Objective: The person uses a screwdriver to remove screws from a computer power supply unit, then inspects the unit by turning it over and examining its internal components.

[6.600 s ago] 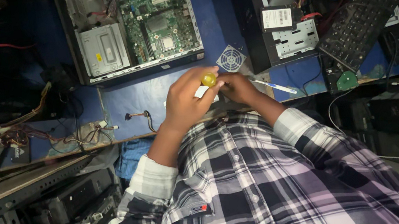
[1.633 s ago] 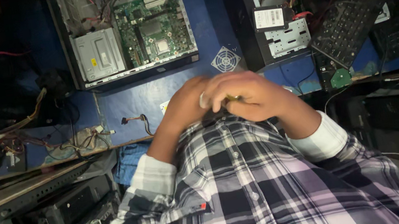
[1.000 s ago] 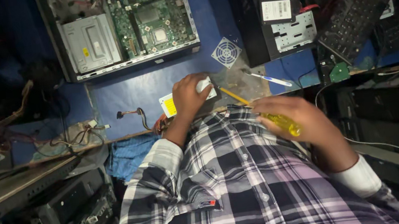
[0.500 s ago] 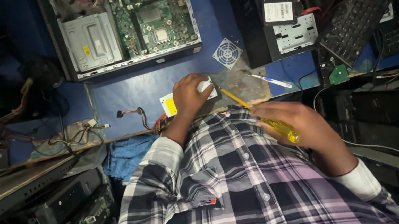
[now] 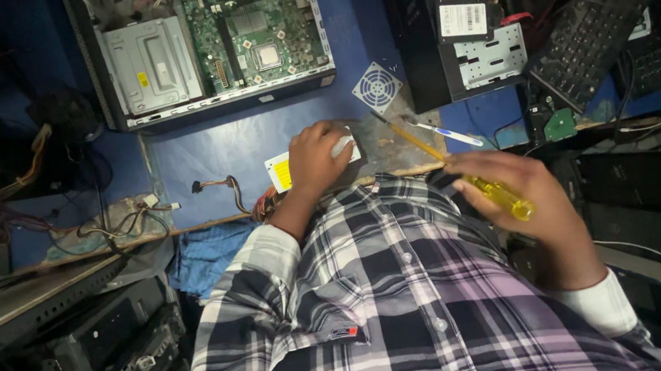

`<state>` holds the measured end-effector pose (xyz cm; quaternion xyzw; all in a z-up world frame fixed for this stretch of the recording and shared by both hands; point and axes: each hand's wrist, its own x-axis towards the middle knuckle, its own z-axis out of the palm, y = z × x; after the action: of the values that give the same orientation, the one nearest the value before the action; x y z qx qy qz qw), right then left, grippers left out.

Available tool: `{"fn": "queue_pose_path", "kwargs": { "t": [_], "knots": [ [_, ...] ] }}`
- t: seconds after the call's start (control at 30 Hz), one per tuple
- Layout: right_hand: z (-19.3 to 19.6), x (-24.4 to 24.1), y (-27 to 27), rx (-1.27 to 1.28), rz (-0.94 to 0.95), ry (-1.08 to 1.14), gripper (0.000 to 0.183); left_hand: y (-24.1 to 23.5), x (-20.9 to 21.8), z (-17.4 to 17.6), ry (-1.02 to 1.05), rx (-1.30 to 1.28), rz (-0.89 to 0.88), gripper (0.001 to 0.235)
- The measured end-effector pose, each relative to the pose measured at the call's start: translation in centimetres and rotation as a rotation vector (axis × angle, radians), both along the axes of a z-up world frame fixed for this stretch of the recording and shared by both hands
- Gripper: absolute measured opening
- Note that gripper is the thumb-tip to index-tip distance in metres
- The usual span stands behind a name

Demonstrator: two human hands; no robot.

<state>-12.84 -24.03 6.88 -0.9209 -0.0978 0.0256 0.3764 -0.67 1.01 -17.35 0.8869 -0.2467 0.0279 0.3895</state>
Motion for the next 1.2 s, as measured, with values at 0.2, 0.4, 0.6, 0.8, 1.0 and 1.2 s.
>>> {"fn": "queue_pose_path", "kwargs": {
  "t": [0.2, 0.4, 0.6, 0.8, 1.0, 1.2],
  "knots": [
    [-0.5, 0.5, 0.5, 0.058, 0.007, -0.014, 0.032, 0.3, -0.4, -0.2, -0.136, -0.03, -0.051, 0.019],
    [-0.5, 0.6, 1.0, 0.091, 0.002, -0.003, 0.029, -0.3, 0.1, -0.9, -0.002, -0.018, -0.022, 0.012],
    [-0.4, 0.7, 1.0, 0.079, 0.009, -0.02, 0.027, -1.7, 0.5, -2.7, -0.102, 0.023, -0.033, 0.018],
    [-0.9, 0.5, 1.0, 0.106, 0.021, -0.047, 0.024, -2.5, 1.0, -3.3, -0.094, 0.307, -0.095, 0.022],
    [-1.2, 0.3, 0.9, 0.113, 0.005, -0.04, 0.025, -1.7, 1.8, -2.1, 0.166, -0.033, 0.006, 0.019],
    [-1.2, 0.2, 1.0, 0.117, 0.019, -0.068, 0.025, -0.8, 2.8, -2.8, 0.196, -0.187, -0.082, 0.017]
  ]
}}
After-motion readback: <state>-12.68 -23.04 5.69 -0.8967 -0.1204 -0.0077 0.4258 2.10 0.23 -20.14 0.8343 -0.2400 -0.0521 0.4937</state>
